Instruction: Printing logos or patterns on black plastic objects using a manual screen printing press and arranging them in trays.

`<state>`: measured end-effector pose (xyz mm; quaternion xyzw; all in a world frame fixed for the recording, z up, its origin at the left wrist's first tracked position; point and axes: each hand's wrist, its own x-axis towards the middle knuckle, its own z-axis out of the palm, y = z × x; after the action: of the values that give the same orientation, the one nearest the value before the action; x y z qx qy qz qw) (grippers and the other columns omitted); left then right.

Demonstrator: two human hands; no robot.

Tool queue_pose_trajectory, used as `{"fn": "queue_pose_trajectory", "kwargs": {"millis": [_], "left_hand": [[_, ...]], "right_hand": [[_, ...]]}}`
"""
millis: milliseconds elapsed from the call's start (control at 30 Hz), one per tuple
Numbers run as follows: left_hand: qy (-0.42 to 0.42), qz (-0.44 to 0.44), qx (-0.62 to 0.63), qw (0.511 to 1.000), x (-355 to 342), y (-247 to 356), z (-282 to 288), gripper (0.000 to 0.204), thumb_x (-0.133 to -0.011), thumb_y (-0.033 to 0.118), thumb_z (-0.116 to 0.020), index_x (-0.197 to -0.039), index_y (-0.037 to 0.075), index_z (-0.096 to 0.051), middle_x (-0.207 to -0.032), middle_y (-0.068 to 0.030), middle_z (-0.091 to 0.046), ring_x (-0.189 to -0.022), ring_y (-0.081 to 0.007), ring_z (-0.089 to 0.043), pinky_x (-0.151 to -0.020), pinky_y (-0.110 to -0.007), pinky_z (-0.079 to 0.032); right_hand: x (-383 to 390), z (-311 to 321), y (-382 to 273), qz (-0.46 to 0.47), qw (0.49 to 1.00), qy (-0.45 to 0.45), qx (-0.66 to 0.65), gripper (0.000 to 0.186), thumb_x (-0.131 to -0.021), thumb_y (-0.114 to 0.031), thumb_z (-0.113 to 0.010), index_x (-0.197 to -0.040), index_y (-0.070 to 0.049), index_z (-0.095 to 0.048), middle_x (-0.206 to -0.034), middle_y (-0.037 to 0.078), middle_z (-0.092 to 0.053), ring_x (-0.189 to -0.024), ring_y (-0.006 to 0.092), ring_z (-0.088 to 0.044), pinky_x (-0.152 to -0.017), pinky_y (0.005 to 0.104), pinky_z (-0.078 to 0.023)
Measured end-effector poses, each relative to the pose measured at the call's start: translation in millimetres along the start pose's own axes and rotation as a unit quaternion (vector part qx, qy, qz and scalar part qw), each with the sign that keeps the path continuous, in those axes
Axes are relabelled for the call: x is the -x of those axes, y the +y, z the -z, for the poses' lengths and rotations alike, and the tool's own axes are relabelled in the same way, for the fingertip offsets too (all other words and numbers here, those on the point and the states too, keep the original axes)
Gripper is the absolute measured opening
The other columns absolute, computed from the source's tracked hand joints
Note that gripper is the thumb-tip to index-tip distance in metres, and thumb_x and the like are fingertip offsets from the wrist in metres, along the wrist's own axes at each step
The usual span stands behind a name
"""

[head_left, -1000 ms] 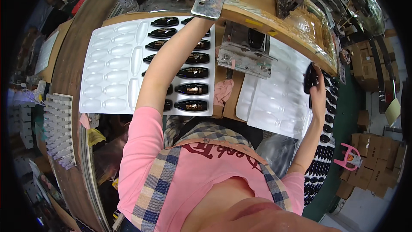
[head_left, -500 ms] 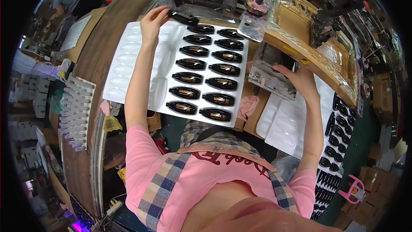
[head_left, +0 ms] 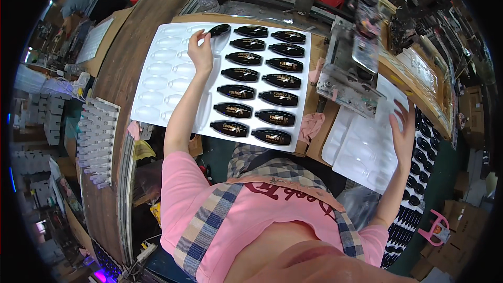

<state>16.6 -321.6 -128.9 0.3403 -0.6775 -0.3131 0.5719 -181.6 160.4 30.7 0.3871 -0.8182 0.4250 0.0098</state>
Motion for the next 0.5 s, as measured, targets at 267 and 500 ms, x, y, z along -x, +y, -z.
{"fn": "queue_pose_trajectory", "kwargs": {"millis": [267,500], "left_hand": [[-0.135,0.000,-0.115,0.984,30.6,14.9,13.3,0.030,-0.074,0.010,-0.063,-0.101,0.000,-0.054,-0.082,-0.0123,-0.057,-0.082,-0.0266,-0.053,-0.076,-0.036,-0.041],[-0.172,0.042,-0.119,0.977,32.4,34.0,14.0,0.035,-0.075,0.014,-0.062,-0.105,-0.001,-0.053,-0.086,-0.0131,-0.056,-0.084,-0.0245,-0.051,-0.079,-0.034,-0.039]], "right_hand": [[64.5,62.4,50.2,-0.133,0.987,0.074,0.041,0.053,-0.085,-0.013,-0.054,-0.131,-0.001,-0.030,-0.133,0.012,-0.036,-0.109,0.0209,-0.049,-0.089,0.0301,-0.039],[46.7,97.4,41.1,-0.097,0.972,0.199,0.081,0.040,-0.085,-0.016,-0.055,-0.121,0.000,-0.045,-0.116,0.011,-0.052,-0.101,0.0154,-0.052,-0.084,0.0252,-0.040]]}}
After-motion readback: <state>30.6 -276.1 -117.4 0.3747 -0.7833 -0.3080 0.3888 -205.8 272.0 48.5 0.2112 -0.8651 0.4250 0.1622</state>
